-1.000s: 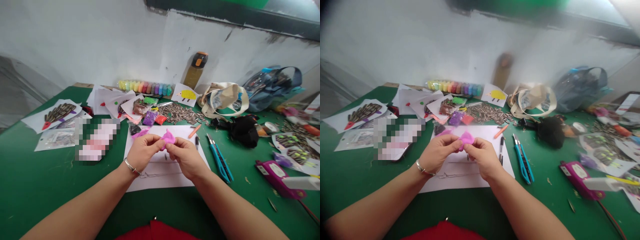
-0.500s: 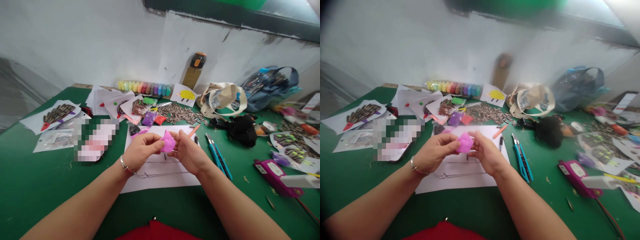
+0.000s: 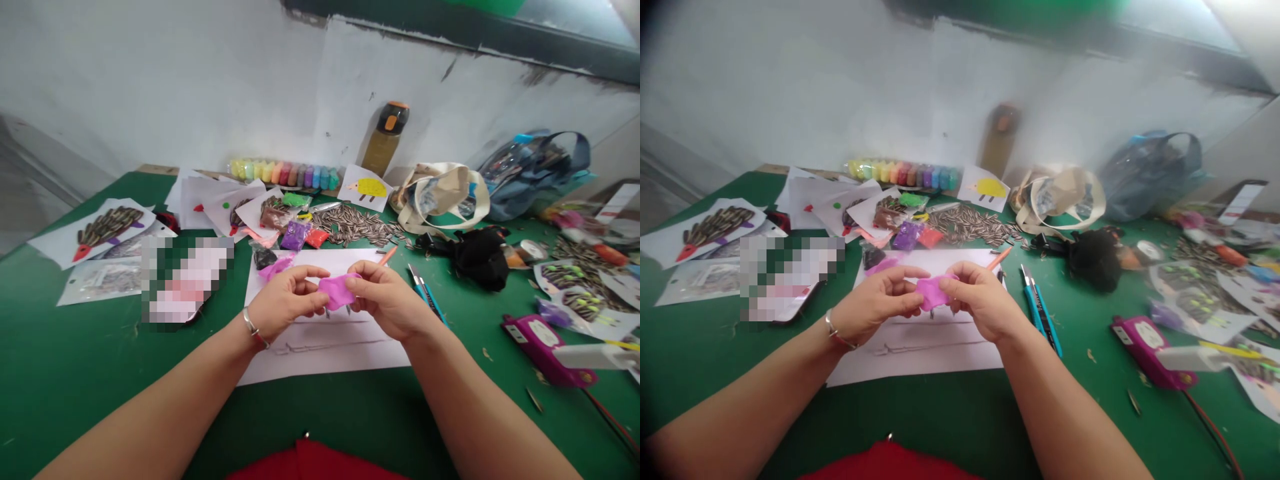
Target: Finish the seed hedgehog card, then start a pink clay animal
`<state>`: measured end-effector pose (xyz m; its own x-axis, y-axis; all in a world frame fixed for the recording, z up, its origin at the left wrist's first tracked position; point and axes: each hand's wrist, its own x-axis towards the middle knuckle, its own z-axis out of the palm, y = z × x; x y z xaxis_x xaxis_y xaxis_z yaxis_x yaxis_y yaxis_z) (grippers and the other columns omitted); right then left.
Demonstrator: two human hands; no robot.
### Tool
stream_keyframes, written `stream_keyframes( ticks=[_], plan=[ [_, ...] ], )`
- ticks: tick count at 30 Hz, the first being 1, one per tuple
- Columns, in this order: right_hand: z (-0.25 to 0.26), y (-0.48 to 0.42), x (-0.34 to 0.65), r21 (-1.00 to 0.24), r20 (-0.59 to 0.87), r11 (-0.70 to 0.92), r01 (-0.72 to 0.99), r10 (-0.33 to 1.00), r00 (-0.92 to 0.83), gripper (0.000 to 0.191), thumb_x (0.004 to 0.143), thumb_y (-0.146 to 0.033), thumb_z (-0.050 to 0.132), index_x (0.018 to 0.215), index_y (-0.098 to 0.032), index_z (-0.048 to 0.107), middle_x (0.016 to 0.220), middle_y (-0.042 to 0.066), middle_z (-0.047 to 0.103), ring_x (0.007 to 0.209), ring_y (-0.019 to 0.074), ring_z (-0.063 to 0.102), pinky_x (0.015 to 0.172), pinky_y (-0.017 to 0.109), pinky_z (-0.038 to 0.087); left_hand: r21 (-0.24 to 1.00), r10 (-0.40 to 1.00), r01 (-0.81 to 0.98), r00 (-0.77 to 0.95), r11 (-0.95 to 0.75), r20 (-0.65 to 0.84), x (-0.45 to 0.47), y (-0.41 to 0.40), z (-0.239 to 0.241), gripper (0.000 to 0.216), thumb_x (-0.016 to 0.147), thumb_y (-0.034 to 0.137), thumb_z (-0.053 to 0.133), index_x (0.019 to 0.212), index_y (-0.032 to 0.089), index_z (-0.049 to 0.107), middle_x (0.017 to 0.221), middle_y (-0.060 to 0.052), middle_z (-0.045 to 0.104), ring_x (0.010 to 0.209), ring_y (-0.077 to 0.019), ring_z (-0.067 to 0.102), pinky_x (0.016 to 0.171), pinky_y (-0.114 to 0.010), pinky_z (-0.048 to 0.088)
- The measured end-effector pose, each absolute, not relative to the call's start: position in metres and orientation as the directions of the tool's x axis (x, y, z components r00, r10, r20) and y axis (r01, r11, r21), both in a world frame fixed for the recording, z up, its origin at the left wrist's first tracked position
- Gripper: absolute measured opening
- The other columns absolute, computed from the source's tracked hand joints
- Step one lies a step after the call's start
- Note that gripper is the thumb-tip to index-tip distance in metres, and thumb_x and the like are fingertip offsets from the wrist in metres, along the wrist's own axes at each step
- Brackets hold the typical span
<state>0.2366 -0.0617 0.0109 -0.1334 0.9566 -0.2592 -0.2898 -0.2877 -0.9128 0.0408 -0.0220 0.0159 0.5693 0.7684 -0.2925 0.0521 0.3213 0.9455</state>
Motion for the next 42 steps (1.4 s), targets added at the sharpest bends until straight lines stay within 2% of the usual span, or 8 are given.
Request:
stream_keyframes(
  ticks=[3, 14, 18, 23, 29, 36, 39, 42],
  plan=[
    [0.013, -0.061, 0.241, -0.924, -0.265, -0.302, -0.236, 0.948, -0.175, 0.021, 0.078, -0.035, 0.074, 0.081, -0.02, 0.06, 0.062, -0.005, 0.057, 0.055, 0.0088, 0.051, 0.055, 0.024, 0.037, 0.953, 0.786, 0.067, 0.551, 0.295, -0.282, 0.038, -0.019, 0.016, 0.049, 0.072, 0.032, 0.077, 0.114, 0.016, 0.058, 0.07, 0.0, 0.068, 0.069, -0.0128, 0.062, 0.061, -0.023, 0.047],
    [0.011, -0.059, 0.246, -0.984, -0.179, -0.18, -0.002, 0.978, -0.106, 0.021, 0.075, -0.036, 0.075, 0.077, -0.018, 0.063, 0.068, -0.003, 0.058, 0.055, 0.0084, 0.052, 0.054, 0.024, 0.041, 0.973, 0.835, 0.124, 0.501, 0.193, -0.23, 0.037, -0.016, 0.02, 0.022, 0.071, 0.029, 0.074, 0.085, 0.014, 0.067, 0.069, -0.002, 0.069, 0.063, -0.0133, 0.062, 0.062, -0.026, 0.051],
    [0.013, -0.059, 0.247, -0.982, -0.188, -0.185, 0.036, 0.97, -0.156, 0.027, 0.079, -0.044, 0.07, 0.093, -0.02, 0.067, 0.068, -0.002, 0.06, 0.055, 0.0099, 0.053, 0.054, 0.025, 0.04, 0.968, 0.822, 0.182, 0.513, 0.175, -0.246, 0.039, -0.017, 0.024, 0.019, 0.072, 0.028, 0.07, 0.084, 0.014, 0.068, 0.07, -0.003, 0.069, 0.064, -0.0138, 0.063, 0.063, -0.026, 0.051],
    [0.014, -0.057, 0.248, -0.979, -0.201, -0.193, 0.061, 0.957, -0.209, 0.039, 0.084, -0.054, 0.059, 0.092, -0.018, 0.072, 0.074, 0.003, 0.062, 0.063, 0.0133, 0.055, 0.055, 0.026, 0.039, 0.97, 0.798, 0.184, 0.554, 0.16, -0.237, 0.039, -0.018, 0.022, 0.021, 0.073, 0.028, 0.07, 0.088, 0.014, 0.069, 0.072, -0.003, 0.069, 0.067, -0.0141, 0.063, 0.064, -0.026, 0.051],
    [0.01, -0.058, 0.239, -0.974, -0.226, -0.218, 0.06, 0.942, -0.247, 0.027, 0.075, -0.044, 0.074, 0.08, -0.017, 0.072, 0.073, 0.001, 0.064, 0.07, 0.0134, 0.053, 0.064, 0.027, 0.04, 0.973, 0.747, 0.168, 0.624, 0.158, -0.229, 0.04, -0.019, 0.021, 0.023, 0.077, 0.032, 0.068, 0.092, 0.014, 0.07, 0.077, -0.003, 0.068, 0.071, -0.014, 0.063, 0.066, -0.026, 0.051],
    [0.007, -0.06, 0.232, -0.986, -0.149, -0.162, -0.033, 0.959, -0.24, 0.024, 0.078, -0.042, 0.072, 0.077, -0.017, 0.069, 0.069, 0.001, 0.065, 0.066, 0.0134, 0.054, 0.065, 0.028, 0.041, 0.953, 0.791, 0.124, 0.534, 0.278, -0.3, 0.04, -0.019, 0.016, 0.061, 0.074, 0.038, 0.073, 0.127, 0.015, 0.051, 0.081, -0.002, 0.068, 0.077, -0.0171, 0.065, 0.072, -0.031, 0.052],
    [0.009, -0.06, 0.232, -0.99, -0.124, -0.136, -0.04, 0.969, -0.211, 0.023, 0.078, -0.041, 0.072, 0.077, -0.018, 0.07, 0.07, 0.001, 0.065, 0.067, 0.0137, 0.054, 0.065, 0.029, 0.042, 0.948, 0.794, 0.153, 0.517, 0.28, -0.319, 0.041, -0.019, 0.016, 0.051, 0.072, 0.038, 0.075, 0.115, 0.015, 0.06, 0.085, -0.004, 0.069, 0.077, -0.0169, 0.065, 0.068, -0.029, 0.052],
    [0.009, -0.061, 0.232, -0.991, -0.125, -0.133, -0.018, 0.965, -0.23, 0.023, 0.079, -0.041, 0.071, 0.079, -0.017, 0.072, 0.073, 0.003, 0.066, 0.072, 0.0156, 0.056, 0.068, 0.03, 0.042, 0.953, 0.791, 0.202, 0.534, 0.224, -0.299, 0.042, -0.02, 0.018, 0.03, 0.073, 0.04, 0.073, 0.085, 0.014, 0.067, 0.074, -0.003, 0.068, 0.069, -0.015, 0.063, 0.061, -0.025, 0.049]
  ],
)
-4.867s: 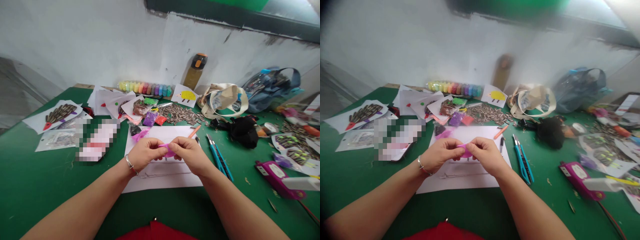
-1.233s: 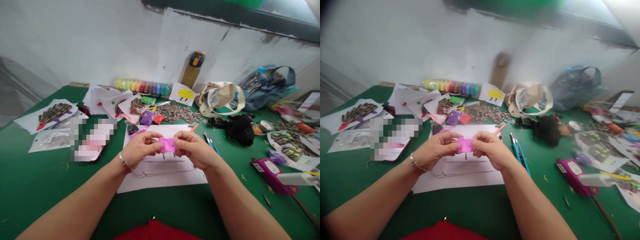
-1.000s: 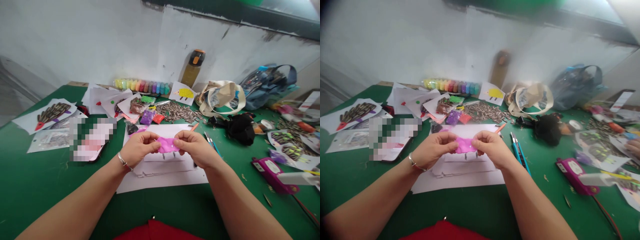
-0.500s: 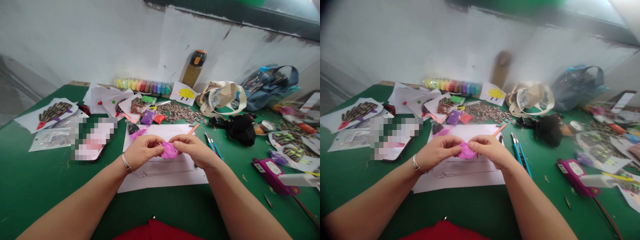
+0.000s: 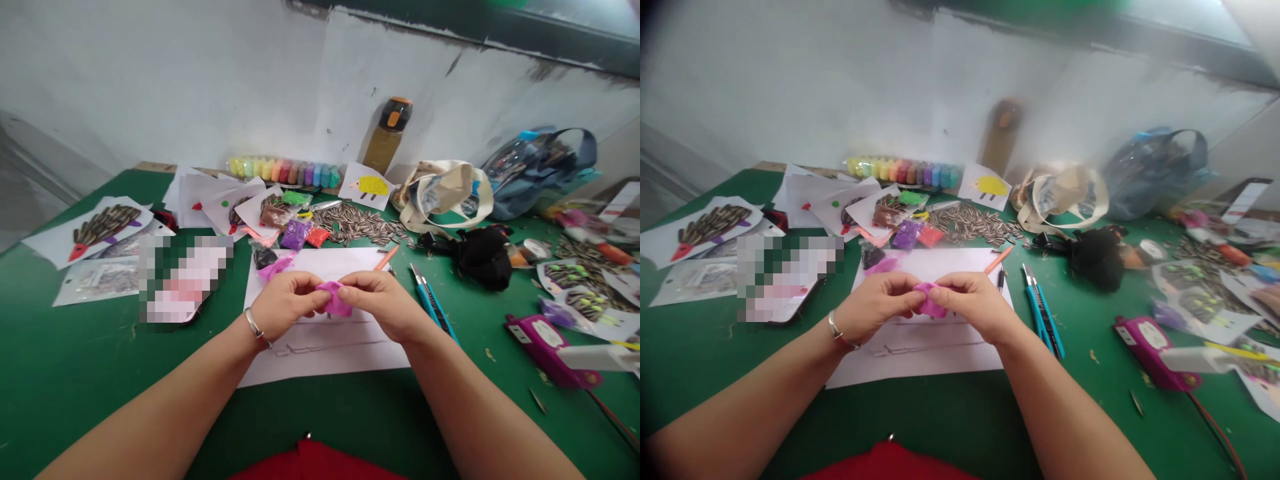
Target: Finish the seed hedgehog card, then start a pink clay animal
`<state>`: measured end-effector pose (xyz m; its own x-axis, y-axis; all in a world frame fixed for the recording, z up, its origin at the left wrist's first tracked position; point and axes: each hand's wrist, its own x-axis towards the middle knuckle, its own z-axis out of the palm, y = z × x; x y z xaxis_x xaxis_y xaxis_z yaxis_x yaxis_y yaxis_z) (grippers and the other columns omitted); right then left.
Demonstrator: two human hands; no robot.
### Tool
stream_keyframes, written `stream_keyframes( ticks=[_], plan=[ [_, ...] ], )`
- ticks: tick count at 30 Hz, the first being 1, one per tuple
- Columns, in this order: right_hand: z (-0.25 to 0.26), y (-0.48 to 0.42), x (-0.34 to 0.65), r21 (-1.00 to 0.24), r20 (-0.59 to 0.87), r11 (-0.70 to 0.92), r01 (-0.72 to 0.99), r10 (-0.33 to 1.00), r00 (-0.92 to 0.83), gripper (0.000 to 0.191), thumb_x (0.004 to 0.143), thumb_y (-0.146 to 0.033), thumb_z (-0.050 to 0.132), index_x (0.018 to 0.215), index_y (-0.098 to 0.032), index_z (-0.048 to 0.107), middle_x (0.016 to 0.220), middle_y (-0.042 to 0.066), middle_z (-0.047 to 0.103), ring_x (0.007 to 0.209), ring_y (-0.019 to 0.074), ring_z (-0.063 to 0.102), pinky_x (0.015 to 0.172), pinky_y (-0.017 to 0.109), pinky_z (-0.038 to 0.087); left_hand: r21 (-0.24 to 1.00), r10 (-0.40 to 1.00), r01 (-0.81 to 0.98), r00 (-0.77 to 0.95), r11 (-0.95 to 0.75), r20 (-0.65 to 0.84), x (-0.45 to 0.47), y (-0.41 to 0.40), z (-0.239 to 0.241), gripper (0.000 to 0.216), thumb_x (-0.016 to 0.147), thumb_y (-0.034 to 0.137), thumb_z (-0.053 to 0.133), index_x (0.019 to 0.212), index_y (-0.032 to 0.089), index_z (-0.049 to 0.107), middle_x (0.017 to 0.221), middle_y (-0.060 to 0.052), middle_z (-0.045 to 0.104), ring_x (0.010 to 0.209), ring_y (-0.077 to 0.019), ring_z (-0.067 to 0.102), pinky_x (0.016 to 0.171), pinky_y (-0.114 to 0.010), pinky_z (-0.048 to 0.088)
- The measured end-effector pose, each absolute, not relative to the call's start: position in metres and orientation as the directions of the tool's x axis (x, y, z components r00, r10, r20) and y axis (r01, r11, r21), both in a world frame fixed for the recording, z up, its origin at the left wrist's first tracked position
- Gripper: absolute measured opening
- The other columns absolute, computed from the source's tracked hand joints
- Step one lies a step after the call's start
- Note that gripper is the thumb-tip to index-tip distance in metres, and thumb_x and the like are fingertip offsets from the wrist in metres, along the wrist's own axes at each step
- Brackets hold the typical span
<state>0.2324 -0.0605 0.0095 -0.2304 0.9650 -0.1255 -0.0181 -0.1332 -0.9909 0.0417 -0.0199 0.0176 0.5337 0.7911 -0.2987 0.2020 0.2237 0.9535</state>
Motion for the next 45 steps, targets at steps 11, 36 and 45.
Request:
stream_keyframes(
  ticks=[11, 36, 45],
  plan=[
    [0.011, -0.061, 0.238, -0.99, -0.124, -0.109, 0.094, 0.977, -0.172, 0.031, 0.081, -0.045, 0.066, 0.067, -0.017, 0.068, 0.066, 0.002, 0.064, 0.066, 0.015, 0.054, 0.065, 0.029, 0.043, 0.971, 0.8, 0.131, 0.55, 0.2, -0.239, 0.042, -0.02, 0.014, 0.029, 0.071, 0.043, 0.075, 0.074, 0.015, 0.067, 0.067, -0.002, 0.066, 0.062, -0.0132, 0.061, 0.059, -0.024, 0.048],
    [0.005, -0.055, 0.237, -0.888, -0.349, -0.4, -0.225, 0.907, -0.235, 0.035, 0.074, -0.049, 0.073, 0.091, -0.019, 0.069, 0.071, 0.0, 0.063, 0.058, 0.0124, 0.058, 0.06, 0.03, 0.049, 0.988, 0.893, 0.106, 0.425, 0.113, -0.148, 0.04, -0.013, 0.01, 0.025, 0.075, 0.038, 0.072, 0.067, 0.015, 0.067, 0.062, 0.001, 0.062, 0.057, -0.0103, 0.055, 0.056, -0.022, 0.045],
    [0.006, -0.054, 0.245, -0.976, -0.179, -0.193, -0.102, 0.976, -0.127, 0.014, 0.075, -0.03, 0.074, 0.081, -0.017, 0.071, 0.071, -0.001, 0.061, 0.066, 0.0106, 0.052, 0.064, 0.026, 0.042, 0.97, 0.852, 0.032, 0.471, 0.24, -0.227, 0.044, -0.018, 0.002, 0.044, 0.077, 0.058, 0.066, 0.07, 0.014, 0.067, 0.065, -0.002, 0.066, 0.06, -0.0126, 0.062, 0.058, -0.024, 0.049]
  ],
)
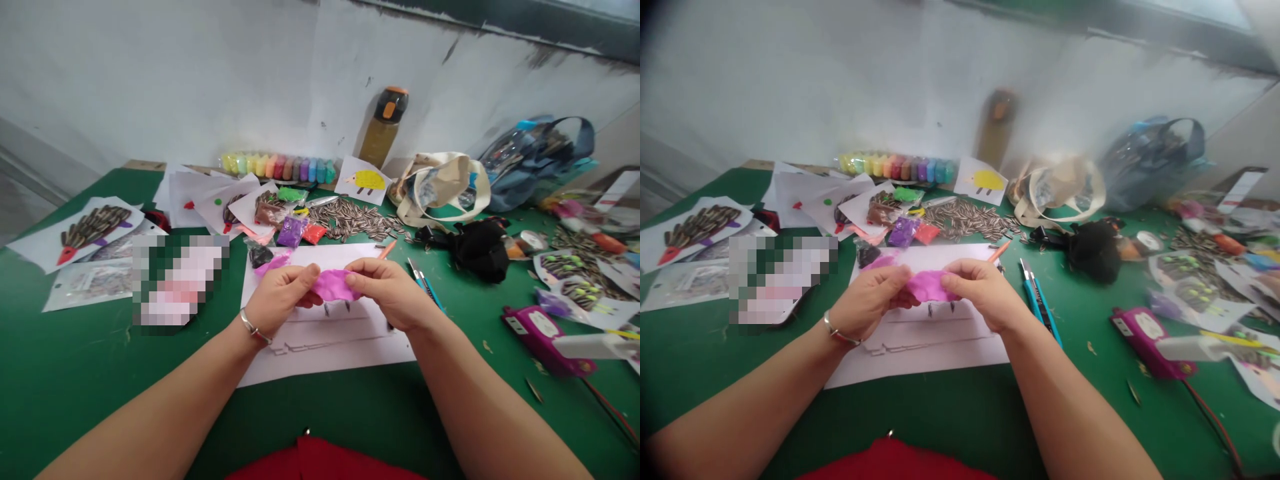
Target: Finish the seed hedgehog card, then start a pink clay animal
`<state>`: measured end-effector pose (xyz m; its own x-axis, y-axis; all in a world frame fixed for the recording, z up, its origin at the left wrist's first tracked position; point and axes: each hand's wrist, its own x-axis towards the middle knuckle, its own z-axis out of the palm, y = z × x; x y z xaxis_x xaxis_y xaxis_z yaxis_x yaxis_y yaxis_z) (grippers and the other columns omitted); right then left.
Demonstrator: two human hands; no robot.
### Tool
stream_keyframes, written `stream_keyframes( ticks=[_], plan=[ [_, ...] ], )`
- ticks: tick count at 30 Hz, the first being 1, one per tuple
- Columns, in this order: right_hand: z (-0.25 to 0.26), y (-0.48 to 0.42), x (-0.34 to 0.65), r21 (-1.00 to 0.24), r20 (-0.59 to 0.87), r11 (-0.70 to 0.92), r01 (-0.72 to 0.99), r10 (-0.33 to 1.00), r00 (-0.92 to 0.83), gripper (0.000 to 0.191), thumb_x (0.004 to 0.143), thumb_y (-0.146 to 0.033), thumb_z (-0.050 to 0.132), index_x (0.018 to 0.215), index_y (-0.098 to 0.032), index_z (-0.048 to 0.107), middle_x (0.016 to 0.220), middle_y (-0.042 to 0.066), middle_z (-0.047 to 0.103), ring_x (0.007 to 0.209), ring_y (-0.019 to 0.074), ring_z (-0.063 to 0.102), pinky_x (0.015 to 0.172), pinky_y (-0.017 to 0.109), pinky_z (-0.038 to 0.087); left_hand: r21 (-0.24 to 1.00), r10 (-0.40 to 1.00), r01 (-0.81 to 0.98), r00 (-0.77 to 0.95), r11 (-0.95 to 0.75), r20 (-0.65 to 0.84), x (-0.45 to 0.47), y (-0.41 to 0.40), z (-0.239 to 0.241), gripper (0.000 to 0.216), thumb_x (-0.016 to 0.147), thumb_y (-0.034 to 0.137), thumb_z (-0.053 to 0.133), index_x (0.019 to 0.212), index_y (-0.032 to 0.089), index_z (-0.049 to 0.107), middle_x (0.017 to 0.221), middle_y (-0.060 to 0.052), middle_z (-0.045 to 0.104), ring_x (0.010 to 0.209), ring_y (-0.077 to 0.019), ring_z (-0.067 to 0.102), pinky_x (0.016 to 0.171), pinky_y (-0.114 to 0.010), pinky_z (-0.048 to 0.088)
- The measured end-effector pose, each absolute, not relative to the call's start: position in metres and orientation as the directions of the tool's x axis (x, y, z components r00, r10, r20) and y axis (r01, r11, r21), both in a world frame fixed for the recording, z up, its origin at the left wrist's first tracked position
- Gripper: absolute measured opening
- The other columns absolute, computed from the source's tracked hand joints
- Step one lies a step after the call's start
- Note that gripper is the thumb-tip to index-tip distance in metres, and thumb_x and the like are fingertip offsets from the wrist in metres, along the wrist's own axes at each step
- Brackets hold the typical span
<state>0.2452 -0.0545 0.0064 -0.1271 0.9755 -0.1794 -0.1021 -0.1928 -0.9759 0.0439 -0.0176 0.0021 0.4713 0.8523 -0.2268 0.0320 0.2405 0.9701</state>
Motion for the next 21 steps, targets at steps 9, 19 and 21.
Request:
stream_keyframes(
  ticks=[9, 19, 21],
  plan=[
    [0.006, -0.054, 0.246, -0.945, -0.245, -0.257, -0.201, 0.966, -0.082, 0.029, 0.072, -0.031, 0.077, 0.098, -0.02, 0.069, 0.088, 0.002, 0.065, 0.075, 0.0126, 0.058, 0.07, 0.029, 0.048, 0.981, 0.885, 0.076, 0.425, 0.176, -0.192, 0.043, -0.018, 0.008, 0.025, 0.071, 0.038, 0.077, 0.072, 0.014, 0.07, 0.064, 0.0, 0.067, 0.057, -0.0095, 0.06, 0.057, -0.02, 0.049],
    [-0.002, -0.048, 0.243, -0.991, -0.091, -0.078, -0.106, 0.989, 0.118, 0.028, 0.072, -0.026, 0.074, 0.098, -0.018, 0.067, 0.079, 0.0, 0.065, 0.073, 0.0121, 0.058, 0.07, 0.03, 0.051, 0.964, 0.901, 0.259, 0.401, 0.061, -0.165, 0.042, -0.014, 0.009, 0.019, 0.08, 0.032, 0.066, 0.084, 0.015, 0.074, 0.071, -0.002, 0.072, 0.066, -0.0119, 0.066, 0.064, -0.022, 0.053],
    [-0.005, -0.047, 0.242, -0.996, -0.061, -0.052, -0.077, 0.99, 0.124, 0.024, 0.074, -0.026, 0.072, 0.096, -0.018, 0.068, 0.081, 0.001, 0.066, 0.073, 0.0124, 0.06, 0.07, 0.03, 0.052, 0.958, 0.911, 0.279, 0.378, 0.059, -0.166, 0.043, -0.014, 0.01, 0.02, 0.08, 0.03, 0.065, 0.09, 0.015, 0.074, 0.072, -0.002, 0.073, 0.067, -0.0126, 0.067, 0.065, -0.022, 0.054]
  ],
)
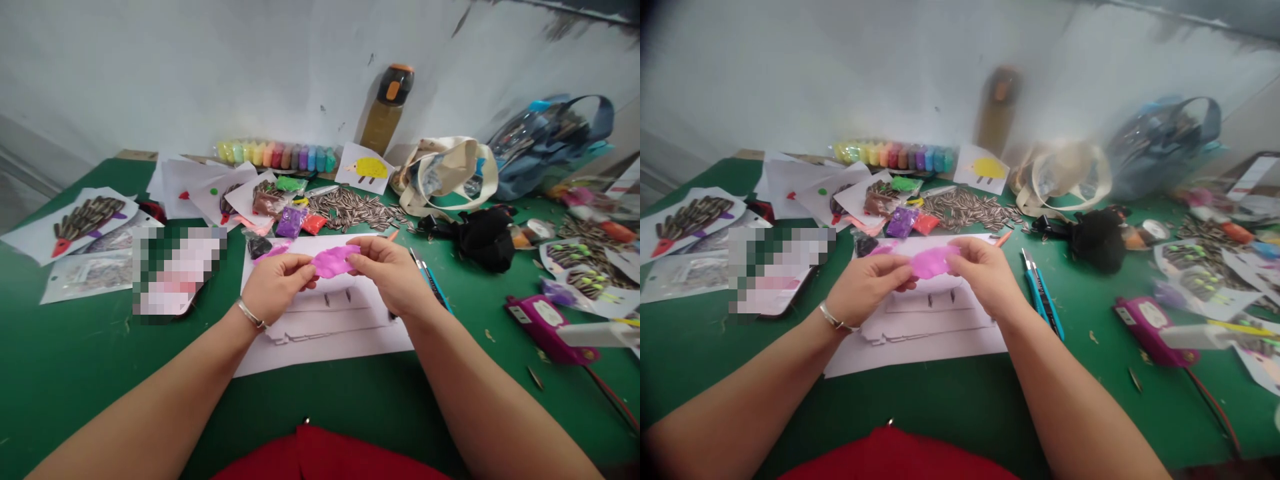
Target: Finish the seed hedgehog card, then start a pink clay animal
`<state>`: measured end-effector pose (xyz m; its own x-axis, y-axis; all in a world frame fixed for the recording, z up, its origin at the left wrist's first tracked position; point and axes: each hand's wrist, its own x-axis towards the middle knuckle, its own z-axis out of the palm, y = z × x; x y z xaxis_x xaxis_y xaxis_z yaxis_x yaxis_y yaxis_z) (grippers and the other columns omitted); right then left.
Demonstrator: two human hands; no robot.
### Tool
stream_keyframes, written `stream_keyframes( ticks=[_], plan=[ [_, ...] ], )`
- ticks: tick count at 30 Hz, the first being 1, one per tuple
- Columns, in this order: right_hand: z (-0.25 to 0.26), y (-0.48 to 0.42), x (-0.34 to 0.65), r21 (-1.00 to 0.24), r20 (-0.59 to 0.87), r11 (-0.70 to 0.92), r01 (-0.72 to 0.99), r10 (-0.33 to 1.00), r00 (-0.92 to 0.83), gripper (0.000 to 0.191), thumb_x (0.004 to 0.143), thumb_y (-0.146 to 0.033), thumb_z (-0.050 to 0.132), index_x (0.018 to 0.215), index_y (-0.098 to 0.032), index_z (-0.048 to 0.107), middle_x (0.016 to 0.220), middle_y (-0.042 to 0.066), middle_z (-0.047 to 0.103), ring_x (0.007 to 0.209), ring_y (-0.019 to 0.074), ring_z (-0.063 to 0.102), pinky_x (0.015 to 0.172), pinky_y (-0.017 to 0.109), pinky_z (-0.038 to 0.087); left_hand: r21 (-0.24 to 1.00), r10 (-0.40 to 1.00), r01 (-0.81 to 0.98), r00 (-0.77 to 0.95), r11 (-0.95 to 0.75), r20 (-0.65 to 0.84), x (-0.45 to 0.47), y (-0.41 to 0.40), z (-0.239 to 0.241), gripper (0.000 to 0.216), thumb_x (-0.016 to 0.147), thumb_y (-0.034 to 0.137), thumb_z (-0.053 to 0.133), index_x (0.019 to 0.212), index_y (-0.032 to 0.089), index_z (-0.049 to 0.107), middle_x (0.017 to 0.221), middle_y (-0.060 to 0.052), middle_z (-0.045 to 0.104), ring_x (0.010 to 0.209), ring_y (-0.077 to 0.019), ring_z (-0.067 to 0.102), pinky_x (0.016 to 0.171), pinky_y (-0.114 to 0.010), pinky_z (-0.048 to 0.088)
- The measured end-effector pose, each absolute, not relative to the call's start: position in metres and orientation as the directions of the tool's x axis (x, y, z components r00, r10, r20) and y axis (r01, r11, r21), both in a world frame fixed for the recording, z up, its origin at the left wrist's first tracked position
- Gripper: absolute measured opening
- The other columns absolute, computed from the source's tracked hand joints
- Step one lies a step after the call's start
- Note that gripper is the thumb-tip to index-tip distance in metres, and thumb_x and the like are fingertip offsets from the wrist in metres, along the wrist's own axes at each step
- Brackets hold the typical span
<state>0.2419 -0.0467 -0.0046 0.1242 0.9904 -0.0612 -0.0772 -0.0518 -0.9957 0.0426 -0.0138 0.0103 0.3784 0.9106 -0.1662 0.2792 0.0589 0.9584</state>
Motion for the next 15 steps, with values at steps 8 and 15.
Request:
stream_keyframes(
  ticks=[8, 15],
  plan=[
    [-0.013, -0.041, 0.24, -0.993, -0.005, -0.023, 0.117, 0.988, 0.154, 0.017, 0.079, -0.028, 0.063, 0.094, -0.02, 0.069, 0.083, 0.0, 0.067, 0.071, 0.014, 0.062, 0.071, 0.033, 0.053, 0.901, 0.94, 0.433, 0.317, -0.028, -0.123, 0.039, -0.01, 0.01, 0.036, 0.081, 0.034, 0.064, 0.11, 0.014, 0.068, 0.068, -0.001, 0.074, 0.066, -0.0166, 0.07, 0.071, -0.029, 0.056],
    [-0.021, -0.042, 0.241, -0.827, 0.063, -0.014, 0.562, 0.991, 0.118, 0.016, 0.082, -0.027, 0.055, 0.087, -0.022, 0.069, 0.071, -0.002, 0.066, 0.067, 0.0156, 0.059, 0.065, 0.03, 0.045, 0.687, 0.917, 0.686, 0.392, -0.24, -0.07, 0.04, -0.008, 0.005, 0.026, 0.083, 0.036, 0.056, 0.093, 0.022, 0.075, 0.089, 0.0, 0.076, 0.079, -0.019, 0.069, 0.08, -0.031, 0.052]
  ],
)
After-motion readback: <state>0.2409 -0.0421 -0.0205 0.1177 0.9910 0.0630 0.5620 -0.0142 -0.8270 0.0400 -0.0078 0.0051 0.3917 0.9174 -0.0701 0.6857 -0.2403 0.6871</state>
